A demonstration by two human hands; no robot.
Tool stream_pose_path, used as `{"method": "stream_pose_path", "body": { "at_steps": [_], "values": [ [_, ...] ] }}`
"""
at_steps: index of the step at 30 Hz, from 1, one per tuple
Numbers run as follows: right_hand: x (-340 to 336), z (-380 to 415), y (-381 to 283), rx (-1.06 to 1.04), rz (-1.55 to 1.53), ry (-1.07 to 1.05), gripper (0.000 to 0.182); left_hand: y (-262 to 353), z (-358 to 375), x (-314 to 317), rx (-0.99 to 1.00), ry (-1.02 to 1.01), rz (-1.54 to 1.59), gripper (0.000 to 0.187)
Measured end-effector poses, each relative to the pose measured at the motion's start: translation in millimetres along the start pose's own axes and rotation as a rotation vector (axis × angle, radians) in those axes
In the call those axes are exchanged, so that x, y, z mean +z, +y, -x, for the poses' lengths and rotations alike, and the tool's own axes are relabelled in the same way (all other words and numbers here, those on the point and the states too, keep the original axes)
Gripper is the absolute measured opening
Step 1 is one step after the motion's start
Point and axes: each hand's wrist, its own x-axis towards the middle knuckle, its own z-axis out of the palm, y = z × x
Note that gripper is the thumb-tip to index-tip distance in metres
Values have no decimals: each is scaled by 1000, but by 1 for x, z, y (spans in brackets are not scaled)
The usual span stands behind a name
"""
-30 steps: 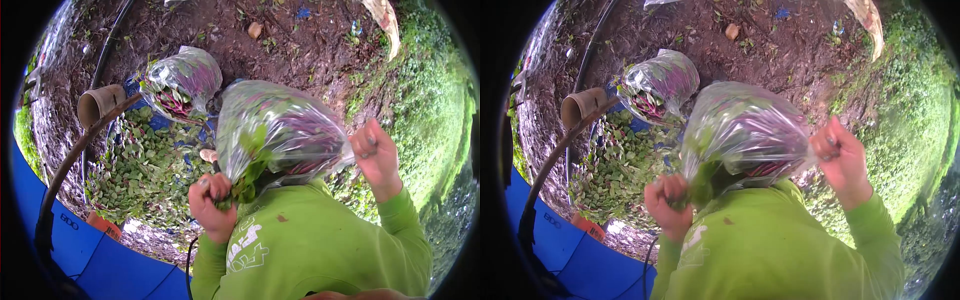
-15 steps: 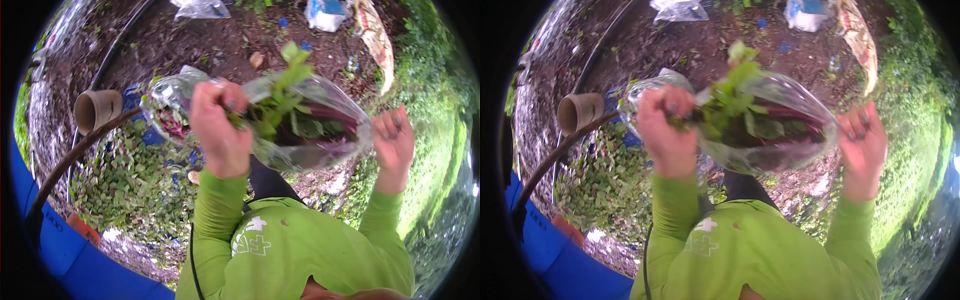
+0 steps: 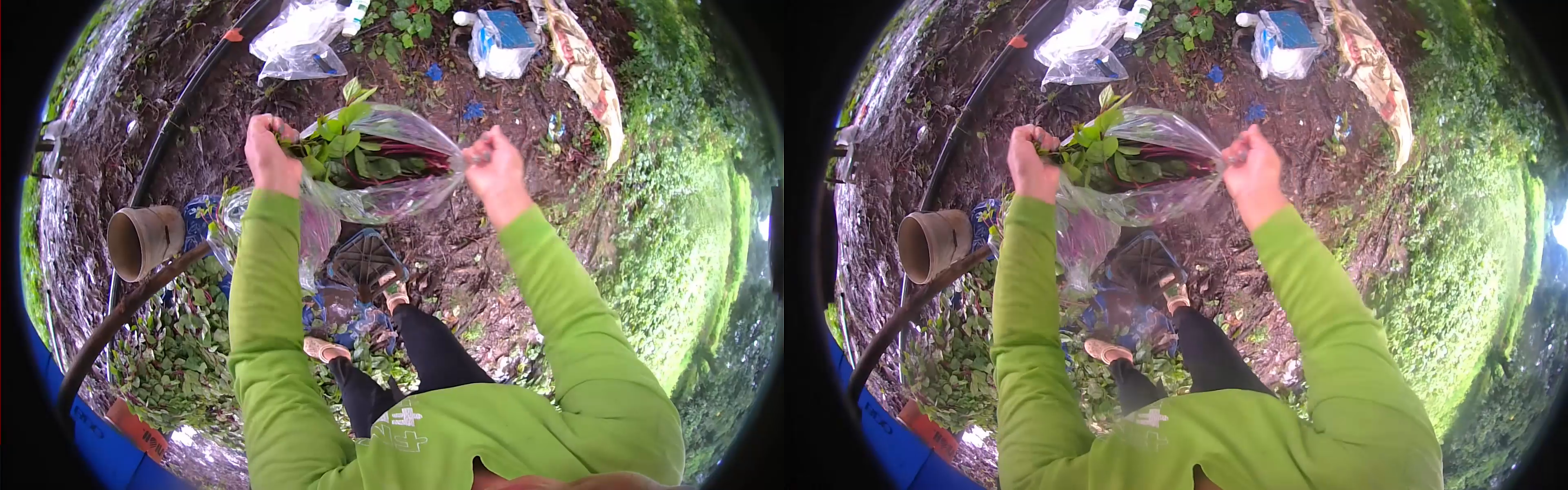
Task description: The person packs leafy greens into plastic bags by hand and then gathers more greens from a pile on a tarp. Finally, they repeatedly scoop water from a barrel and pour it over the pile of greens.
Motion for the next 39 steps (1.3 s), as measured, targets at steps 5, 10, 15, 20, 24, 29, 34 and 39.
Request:
{"method": "stream_pose_path", "body": {
  "at_steps": [5, 10, 15, 20, 24, 29, 34, 39],
  "values": [
    [-67, -145, 118, -34, 78, 156, 23, -78, -95, -125, -49, 152, -58, 10],
    [-64, -163, 129, 87, 13, -51, 30, -65, -119, -178, 382, -141, -956, 28],
    [-47, -129, 107, -100, 231, -95, 36, -39, -101, -135, -121, 64, -514, 39],
    [-72, -90, 94, -2, 651, -116, 44, -47, -40, -153, 295, 55, -894, 31],
    [-83, -75, 103, 85, 506, -84, 49, -93, 54, -179, 483, 82, -865, 19],
    [-109, -53, 111, 42, 473, -130, 57, -222, 203, -306, -48, -48, -1174, 20],
    [-256, -54, 171, 57, 514, 276, 37, -293, 317, -449, -335, -277, -1522, 26],
    [-300, -3, 339, 634, 973, 191, 25, -206, 356, -415, -478, 115, -1554, 25]
  ]
}}
